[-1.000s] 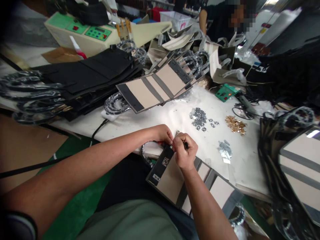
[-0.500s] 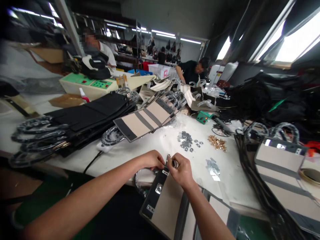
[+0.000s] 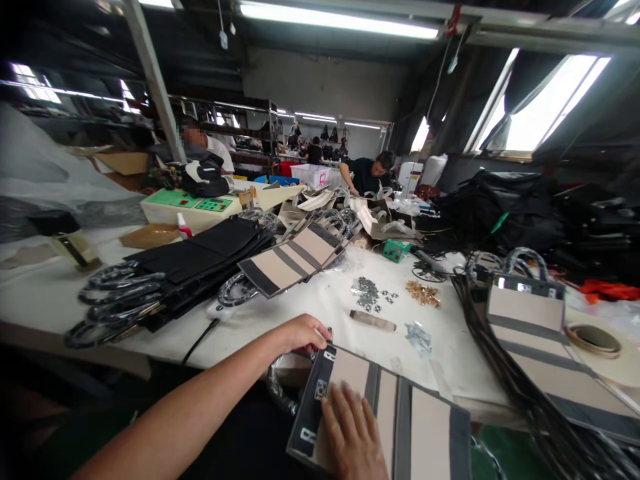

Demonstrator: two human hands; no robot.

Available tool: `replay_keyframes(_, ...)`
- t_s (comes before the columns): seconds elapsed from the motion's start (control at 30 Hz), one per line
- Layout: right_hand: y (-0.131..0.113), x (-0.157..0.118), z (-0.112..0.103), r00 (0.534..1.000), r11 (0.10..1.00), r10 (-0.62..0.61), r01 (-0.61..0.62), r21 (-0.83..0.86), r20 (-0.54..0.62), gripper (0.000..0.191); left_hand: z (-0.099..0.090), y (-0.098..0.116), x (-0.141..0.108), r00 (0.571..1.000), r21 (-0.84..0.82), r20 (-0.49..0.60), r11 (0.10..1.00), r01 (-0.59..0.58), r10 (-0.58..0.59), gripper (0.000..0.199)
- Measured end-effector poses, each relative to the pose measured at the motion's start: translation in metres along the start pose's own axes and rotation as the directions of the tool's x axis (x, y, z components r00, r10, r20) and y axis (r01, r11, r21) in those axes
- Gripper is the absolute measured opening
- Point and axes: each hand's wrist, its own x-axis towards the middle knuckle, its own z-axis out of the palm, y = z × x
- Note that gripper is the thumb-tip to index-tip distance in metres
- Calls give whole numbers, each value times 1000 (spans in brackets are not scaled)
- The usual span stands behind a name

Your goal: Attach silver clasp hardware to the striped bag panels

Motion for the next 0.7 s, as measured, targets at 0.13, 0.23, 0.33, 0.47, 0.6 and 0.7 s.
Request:
replay_keyframes(0.13, -4, 12, -66, 993, 927, 118, -115, 357, 13, 69, -11, 18, -22, 993, -59, 116, 998, -10, 17, 34)
replay_keyframes(0.23, 2, 46, -148, 876, 632, 461, -437, 640, 143, 36, -16, 37, -45, 979, -126, 158, 986, -108, 127, 37)
replay_keyframes(0.33, 9, 80, -213, 763, 279, 592, -496, 822, 260, 42, -13, 56, -69, 954, -202, 83, 943, -266, 287, 43)
replay_keyframes(0.47, 13, 114, -236, 719, -72, 626, -331, 941, 301, 48, -6, 76, -105, 845, -554, -24, 696, -457, 535, 69)
replay_keyframes(0.6, 16, 135, -212, 727, -240, 597, -241, 940, 339, 50, -4, 87, -141, 745, -716, 87, 561, -415, 661, 57)
replay_keyframes(0.7, 21, 144, -192, 733, -226, 604, -220, 949, 314, 52, -1, 92, -155, 799, -599, 83, 671, -437, 595, 48)
